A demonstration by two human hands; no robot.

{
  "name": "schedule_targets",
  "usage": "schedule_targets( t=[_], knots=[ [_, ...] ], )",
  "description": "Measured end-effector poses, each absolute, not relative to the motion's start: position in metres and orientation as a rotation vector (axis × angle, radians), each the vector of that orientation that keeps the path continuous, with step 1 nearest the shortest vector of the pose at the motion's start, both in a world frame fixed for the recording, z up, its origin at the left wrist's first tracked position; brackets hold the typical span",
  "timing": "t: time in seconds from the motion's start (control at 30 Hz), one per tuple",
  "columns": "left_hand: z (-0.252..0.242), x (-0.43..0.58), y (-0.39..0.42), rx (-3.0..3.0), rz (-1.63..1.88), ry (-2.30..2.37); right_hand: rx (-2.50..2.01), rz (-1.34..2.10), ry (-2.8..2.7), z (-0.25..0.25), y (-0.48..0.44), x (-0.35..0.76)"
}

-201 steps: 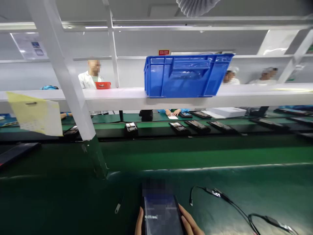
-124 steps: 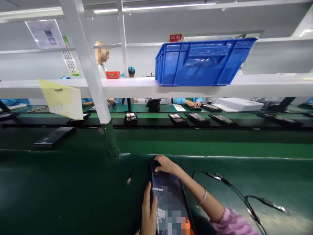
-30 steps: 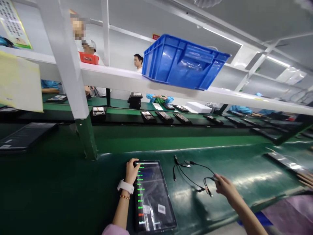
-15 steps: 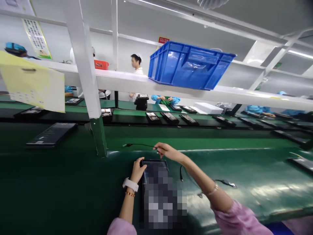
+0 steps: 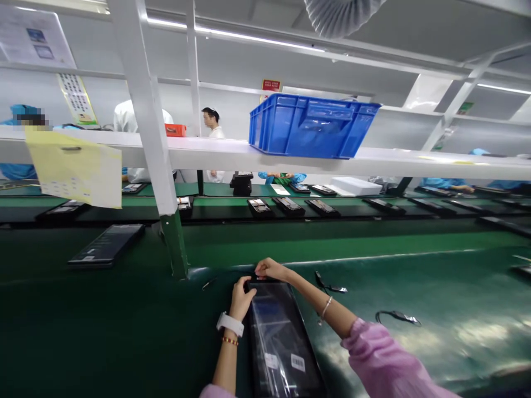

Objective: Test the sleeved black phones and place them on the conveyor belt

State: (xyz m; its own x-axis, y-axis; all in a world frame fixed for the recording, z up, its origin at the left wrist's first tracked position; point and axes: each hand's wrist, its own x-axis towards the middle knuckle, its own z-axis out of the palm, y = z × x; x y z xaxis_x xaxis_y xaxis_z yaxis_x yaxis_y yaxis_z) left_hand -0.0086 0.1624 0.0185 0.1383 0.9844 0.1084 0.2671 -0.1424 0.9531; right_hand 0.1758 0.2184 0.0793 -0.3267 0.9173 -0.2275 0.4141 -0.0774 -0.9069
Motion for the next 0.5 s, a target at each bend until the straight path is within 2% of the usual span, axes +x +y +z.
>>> schedule_targets(
  t=[0.27, 0.5],
  knots=[
    [0.023, -0.008, 0.155, 1.596, 1.088, 1.290, -1.398, 1.332, -1.832, 0.083, 0.213, 0.180],
    [0.027, -0.007, 0.147, 1.666, 1.090, 1.317, -1.391, 1.092, -1.922, 0.084, 0.189, 0.180]
  ],
)
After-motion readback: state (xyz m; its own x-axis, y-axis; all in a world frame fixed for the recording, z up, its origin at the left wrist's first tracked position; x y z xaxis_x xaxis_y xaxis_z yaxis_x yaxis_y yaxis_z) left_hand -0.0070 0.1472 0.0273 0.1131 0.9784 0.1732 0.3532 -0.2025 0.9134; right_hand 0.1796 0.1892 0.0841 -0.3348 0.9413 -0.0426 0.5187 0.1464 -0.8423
